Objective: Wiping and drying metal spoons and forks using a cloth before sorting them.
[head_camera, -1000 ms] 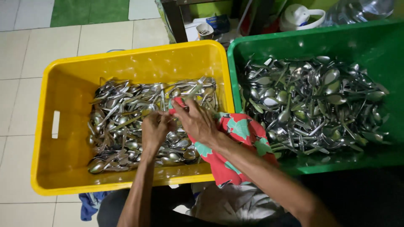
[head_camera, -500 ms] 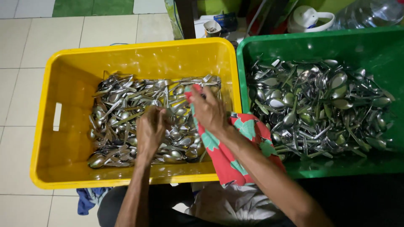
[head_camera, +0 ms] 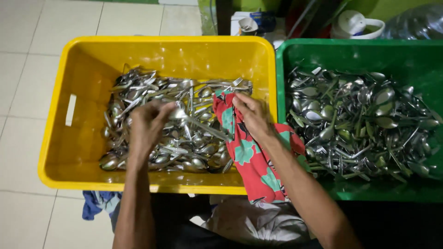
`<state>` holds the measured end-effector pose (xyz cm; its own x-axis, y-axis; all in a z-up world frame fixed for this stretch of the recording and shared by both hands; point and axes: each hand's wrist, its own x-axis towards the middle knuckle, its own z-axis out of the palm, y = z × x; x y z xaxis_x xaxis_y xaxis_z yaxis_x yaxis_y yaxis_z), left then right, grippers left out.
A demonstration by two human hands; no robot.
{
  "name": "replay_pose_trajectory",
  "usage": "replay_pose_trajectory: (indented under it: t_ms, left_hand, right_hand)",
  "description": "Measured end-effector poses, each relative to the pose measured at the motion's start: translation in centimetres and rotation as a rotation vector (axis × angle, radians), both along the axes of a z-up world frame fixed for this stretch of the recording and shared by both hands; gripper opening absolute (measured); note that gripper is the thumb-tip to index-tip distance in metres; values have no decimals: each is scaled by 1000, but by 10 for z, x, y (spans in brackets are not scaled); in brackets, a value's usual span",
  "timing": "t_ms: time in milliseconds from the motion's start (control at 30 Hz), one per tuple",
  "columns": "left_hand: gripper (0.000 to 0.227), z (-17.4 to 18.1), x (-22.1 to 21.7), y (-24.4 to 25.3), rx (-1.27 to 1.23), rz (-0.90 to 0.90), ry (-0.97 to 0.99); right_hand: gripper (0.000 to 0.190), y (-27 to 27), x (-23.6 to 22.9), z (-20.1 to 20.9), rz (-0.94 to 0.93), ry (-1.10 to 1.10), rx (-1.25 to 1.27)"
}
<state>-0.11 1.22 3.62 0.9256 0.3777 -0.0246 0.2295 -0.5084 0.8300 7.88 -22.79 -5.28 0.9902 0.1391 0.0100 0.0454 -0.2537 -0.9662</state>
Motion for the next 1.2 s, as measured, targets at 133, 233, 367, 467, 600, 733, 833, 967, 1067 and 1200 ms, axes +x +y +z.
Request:
replay_pose_trajectory:
  t_ms: [133, 233, 367, 467, 600, 733, 833, 967, 1067, 1200]
  left_hand:
    - [35, -10, 15, -23, -136, -72, -50]
    - [33, -25, 20, -28, -122, -96, -71]
    - [31, -35, 27, -41, -91, -104, -152]
    - [30, -53, 31, -46, -63, -132, -140]
    - [30, -47, 35, -34, -50, -113, -145]
    - [35, -37, 38, -17, -25, -73, -129]
    - [40, -31, 43, -14, -33, -38, -99]
    - [41, -45, 47, -7, -35, -10, -105]
    - [41, -43, 45, 5, -7, 88, -137]
    - [41, -50, 47, 25, -39, 135, -162]
  right_hand:
    - [36, 5, 14, -52, 42, 372, 561]
    - [32, 16, -5, -32, 192, 453, 605]
    - [42, 20, -4, -14, 356, 330, 505]
    - [30, 9, 2, -26, 487, 194, 275]
    - [47, 17, -16, 6, 488, 149, 77]
    - [38, 13, -13, 6, 596, 134, 107]
    - [35, 8, -13, 10, 619, 122, 120]
    - [89, 9, -16, 12, 633, 332, -139]
    - [16, 6, -22, 31, 700, 148, 238]
    - [84, 5, -20, -1, 537, 343, -18]
